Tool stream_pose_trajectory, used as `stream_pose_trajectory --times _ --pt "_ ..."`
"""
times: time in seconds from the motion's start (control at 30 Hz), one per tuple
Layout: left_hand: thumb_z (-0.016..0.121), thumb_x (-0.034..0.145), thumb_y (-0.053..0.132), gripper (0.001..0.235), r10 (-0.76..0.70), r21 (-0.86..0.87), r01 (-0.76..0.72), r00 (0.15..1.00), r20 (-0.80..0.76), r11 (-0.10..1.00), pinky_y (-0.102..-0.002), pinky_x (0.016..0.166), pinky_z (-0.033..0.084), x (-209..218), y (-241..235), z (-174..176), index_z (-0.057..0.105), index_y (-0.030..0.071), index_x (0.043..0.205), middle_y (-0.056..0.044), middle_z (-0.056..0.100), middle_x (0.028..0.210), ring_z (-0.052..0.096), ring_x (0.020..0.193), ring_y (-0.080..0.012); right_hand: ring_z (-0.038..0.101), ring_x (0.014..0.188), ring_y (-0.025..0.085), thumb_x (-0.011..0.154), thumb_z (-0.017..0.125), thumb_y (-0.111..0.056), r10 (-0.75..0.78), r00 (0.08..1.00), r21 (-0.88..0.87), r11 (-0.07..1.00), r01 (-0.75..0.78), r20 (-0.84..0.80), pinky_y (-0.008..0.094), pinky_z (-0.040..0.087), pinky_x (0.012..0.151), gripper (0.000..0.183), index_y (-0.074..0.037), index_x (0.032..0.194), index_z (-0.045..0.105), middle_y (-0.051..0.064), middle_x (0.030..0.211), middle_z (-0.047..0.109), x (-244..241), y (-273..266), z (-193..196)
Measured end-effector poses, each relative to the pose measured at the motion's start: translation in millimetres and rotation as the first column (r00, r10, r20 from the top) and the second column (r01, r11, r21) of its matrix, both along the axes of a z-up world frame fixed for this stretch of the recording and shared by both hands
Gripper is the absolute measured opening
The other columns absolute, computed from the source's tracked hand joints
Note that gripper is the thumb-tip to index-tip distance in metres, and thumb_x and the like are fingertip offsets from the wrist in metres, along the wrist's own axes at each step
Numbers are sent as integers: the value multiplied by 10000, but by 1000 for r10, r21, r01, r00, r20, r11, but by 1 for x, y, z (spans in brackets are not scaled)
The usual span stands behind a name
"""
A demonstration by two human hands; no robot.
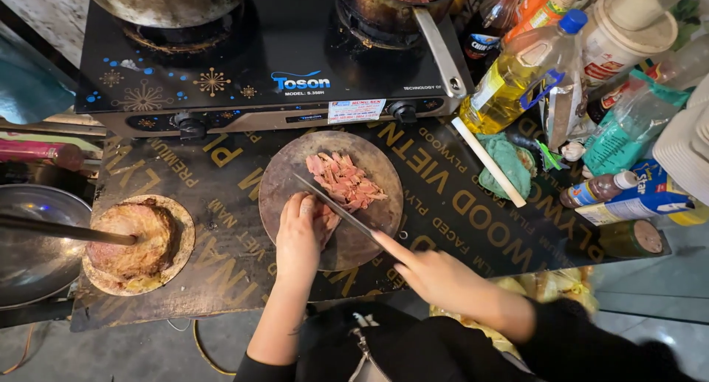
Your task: The person slices cooked meat into thin strips on a round wooden cutting board using a large cleaver. They repeatedly gather the sliced meat and transfer it into a small frying pan on a gas stove. The person also briefly handles a bottle of oil near the stove.
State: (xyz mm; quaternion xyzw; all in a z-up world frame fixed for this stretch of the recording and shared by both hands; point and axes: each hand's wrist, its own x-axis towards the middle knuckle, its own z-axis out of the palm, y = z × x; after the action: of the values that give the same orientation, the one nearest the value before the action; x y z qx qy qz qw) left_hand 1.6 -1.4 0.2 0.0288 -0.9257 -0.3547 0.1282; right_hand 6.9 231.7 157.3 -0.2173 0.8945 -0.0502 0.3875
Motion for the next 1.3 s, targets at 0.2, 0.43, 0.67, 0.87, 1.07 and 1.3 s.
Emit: stream_pose_trajectory --times 0.2,0.43,0.67,0.87,1.07,1.3 --pt "788 818 215 558 102 -135 -91 992 77 987 -386 1102 510 -5 4 -21 539 149 1313 -57 528 1377 517 1365 -284 699 674 459 1023 391 -200 -31 997 -295 955 11 -65 506 571 603 704 -348 1629 63 265 808 709 -24 -40 -13" --pt "766 831 180 534 114 -96 -110 993 40 989 -389 1106 503 -4 5 -30 550 161 1319 -50 530 1384 520 1362 -285 720 663 402 1022 365 -202 -34 997 -243 970 17 -66 447 601 600 697 -360 1629 61 234 798 721 -17 -25 -8" --pt "770 835 223 513 114 -115 -111 993 19 987 -379 1108 493 -3 3 -27 569 172 1305 -52 558 1357 554 1325 -292 718 696 412 1025 377 -197 35 990 -167 984 -58 -140 488 601 630 696 -347 1625 58 231 807 712 -22 -35 -24" --pt "787 813 215 512 125 -69 -125 992 -4 990 -388 1095 505 -1 6 -30 586 176 1283 -51 575 1356 574 1310 -294 702 658 424 1014 396 -246 -71 992 -307 951 37 -100 463 567 568 607 -317 1591 221 220 781 710 -32 -42 -25" --pt "774 831 204 477 120 -78 -121 993 -24 990 -386 1081 512 -1 4 -30 588 183 1270 -54 577 1346 580 1301 -300 717 723 432 1004 407 -180 -58 998 -212 976 52 -23 491 583 635 726 -413 1611 83 236 817 718 -9 2 -27" --pt "809 807 235 471 116 -29 -117 992 -47 993 -390 1041 538 -1 1 -30 604 182 1228 -37 603 1336 614 1269 -285 708 741 464 1017 421 -196 -27 988 -405 914 -37 -150 503 605 694 714 -385 1611 74 241 830 719 -39 -50 -48"
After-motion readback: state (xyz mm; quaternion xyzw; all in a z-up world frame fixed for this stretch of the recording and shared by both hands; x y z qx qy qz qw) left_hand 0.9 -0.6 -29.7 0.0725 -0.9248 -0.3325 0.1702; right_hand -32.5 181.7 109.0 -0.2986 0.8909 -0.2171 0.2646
